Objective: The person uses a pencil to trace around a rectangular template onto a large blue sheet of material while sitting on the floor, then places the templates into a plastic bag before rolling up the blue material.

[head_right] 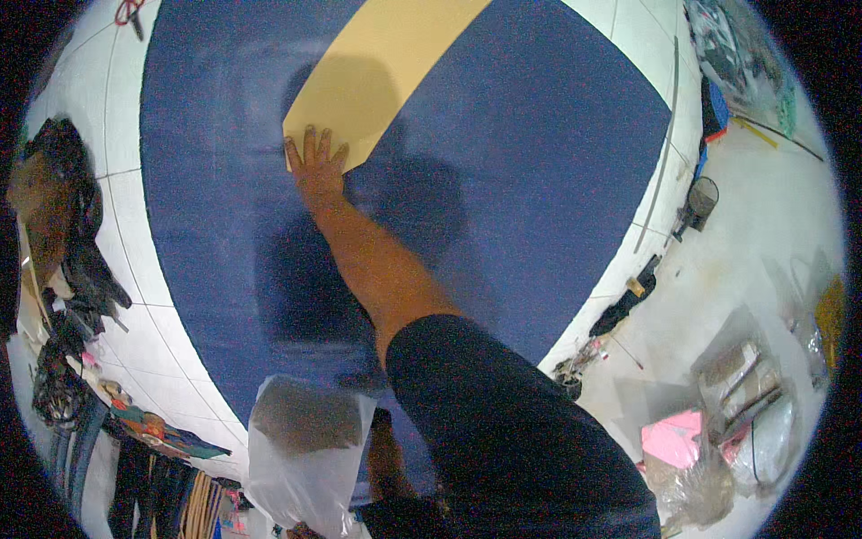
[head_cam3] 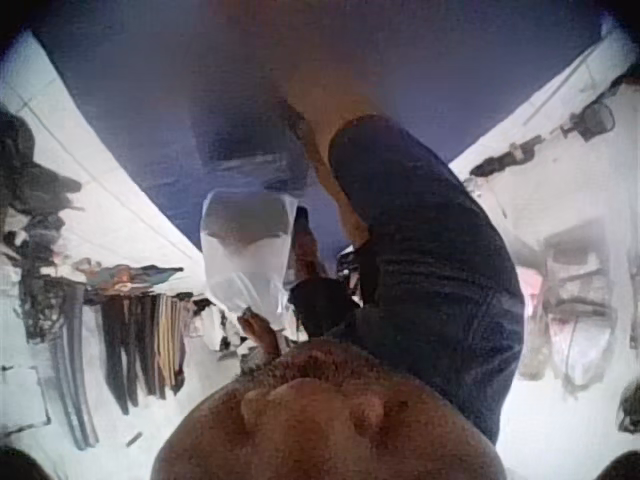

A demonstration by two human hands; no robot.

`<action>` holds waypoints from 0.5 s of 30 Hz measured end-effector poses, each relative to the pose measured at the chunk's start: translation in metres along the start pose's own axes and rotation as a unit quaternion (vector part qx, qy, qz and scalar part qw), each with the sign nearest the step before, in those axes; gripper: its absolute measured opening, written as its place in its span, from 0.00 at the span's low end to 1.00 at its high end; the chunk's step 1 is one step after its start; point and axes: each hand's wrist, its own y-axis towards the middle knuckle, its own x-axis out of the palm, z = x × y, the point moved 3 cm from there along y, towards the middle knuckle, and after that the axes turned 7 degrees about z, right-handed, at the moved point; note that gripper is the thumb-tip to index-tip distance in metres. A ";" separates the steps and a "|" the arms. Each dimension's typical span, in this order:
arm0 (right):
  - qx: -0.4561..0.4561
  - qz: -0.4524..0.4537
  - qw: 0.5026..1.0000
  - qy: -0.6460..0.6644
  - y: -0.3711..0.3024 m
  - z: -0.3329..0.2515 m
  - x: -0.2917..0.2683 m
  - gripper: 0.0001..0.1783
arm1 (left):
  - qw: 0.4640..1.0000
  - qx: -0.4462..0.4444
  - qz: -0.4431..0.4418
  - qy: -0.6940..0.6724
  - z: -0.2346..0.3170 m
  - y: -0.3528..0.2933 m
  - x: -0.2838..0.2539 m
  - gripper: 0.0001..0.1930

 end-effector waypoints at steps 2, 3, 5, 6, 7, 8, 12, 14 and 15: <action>-0.016 -0.018 1.000 0.019 -0.001 -0.005 0.000 0.36 | 1.000 0.003 0.023 0.004 0.023 -0.019 -0.001 0.22; -0.019 -0.029 0.999 0.016 -0.004 0.010 0.001 0.35 | 1.000 0.005 0.021 0.005 0.035 -0.021 0.001 0.21; -0.039 -0.001 0.999 0.002 -0.012 0.035 0.001 0.33 | 1.000 0.011 0.015 -0.002 0.056 -0.025 0.002 0.20; -0.061 0.038 0.997 -0.004 -0.013 0.038 -0.001 0.32 | 1.000 0.019 0.018 -0.014 0.064 -0.031 -0.002 0.19; -0.082 0.079 0.993 -0.009 -0.014 0.039 -0.003 0.31 | 0.999 0.029 0.018 -0.028 0.073 -0.040 -0.010 0.19; -0.077 0.055 0.995 -0.013 -0.022 0.050 -0.008 0.32 | 0.999 0.027 0.016 -0.037 0.081 -0.042 -0.008 0.18; -0.080 -0.036 0.994 0.069 -0.053 0.075 -0.045 0.35 | 0.993 -0.006 0.086 -0.079 0.115 -0.051 0.015 0.18; -0.077 -0.109 0.983 0.129 -0.072 0.083 -0.067 0.34 | 0.986 -0.017 0.130 -0.106 0.133 -0.057 0.026 0.19; -0.066 -0.157 0.975 0.144 -0.080 0.090 -0.081 0.34 | 0.981 -0.021 0.149 -0.121 0.138 -0.058 0.026 0.20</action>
